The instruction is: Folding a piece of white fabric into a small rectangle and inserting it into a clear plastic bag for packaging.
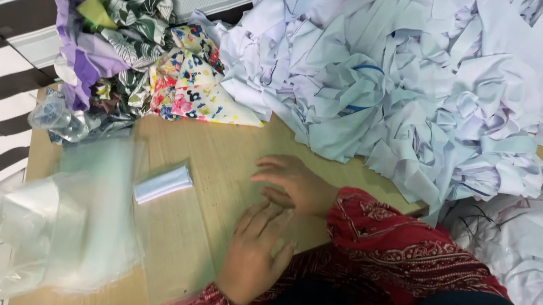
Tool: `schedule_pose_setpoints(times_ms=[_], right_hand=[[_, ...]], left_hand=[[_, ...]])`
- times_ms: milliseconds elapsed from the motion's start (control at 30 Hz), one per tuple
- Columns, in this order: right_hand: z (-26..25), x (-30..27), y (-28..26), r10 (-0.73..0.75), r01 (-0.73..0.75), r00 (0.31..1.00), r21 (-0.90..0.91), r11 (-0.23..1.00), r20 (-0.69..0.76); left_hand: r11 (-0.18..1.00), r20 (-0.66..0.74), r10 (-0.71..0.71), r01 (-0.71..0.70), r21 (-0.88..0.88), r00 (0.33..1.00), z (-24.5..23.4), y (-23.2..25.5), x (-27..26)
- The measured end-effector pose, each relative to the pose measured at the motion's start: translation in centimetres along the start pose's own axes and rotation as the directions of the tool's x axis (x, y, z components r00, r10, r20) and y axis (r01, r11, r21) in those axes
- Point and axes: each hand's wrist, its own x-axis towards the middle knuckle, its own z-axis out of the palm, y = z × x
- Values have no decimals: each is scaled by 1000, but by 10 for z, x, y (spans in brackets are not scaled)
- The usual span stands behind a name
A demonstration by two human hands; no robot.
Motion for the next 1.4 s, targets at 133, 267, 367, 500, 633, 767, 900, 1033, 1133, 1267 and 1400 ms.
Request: schedule_pose_setpoints(times_ms=[133, 267, 367, 500, 633, 767, 900, 1033, 1133, 1267, 1400], right_hand=[[-39, 44, 36, -8, 19, 993, 94, 995, -117], [-40, 57, 97, 152, -202, 939, -139, 969, -308], [-33, 39, 138, 87, -229, 927, -367, 901, -364], [-42, 29, 171, -85, -155, 913, -533, 832, -398], [-57, 32, 162, -74, -210, 908, -603, 770, -411], [-58, 33, 154, 94, -392, 875, -582, 713, -475], [-62, 44, 153, 327, -619, 737, -397, 678, -592], [-62, 50, 168, 469, -731, 630, -267, 628, -619], [-63, 53, 181, 382, -698, 683, -401, 594, -623], [-60, 40, 188, 244, -597, 773, -540, 593, -586], [-67, 43, 164, 50, -460, 784, -524, 717, -619]], left_hand=[[996, -66, 23, -29, -86, 998, 4, -25, 70], [984, -54, -161, 157, -80, 985, 28, -66, 120], [973, -101, -222, 213, -93, 970, 57, -100, 119], [933, 78, -354, 358, -44, 932, 58, -122, 116], [881, 100, -453, 462, -101, 886, 43, -126, 113], [872, 134, -470, 482, -83, 873, 46, -128, 113], [882, 162, -455, 468, -57, 876, 45, -126, 115], [862, 186, -485, 503, -62, 855, 47, -128, 112], [856, 195, -493, 513, -68, 848, 45, -131, 116], [845, 217, -508, 531, -65, 834, 40, -126, 115], [839, 186, -503, 528, -130, 844, 32, -123, 117]])
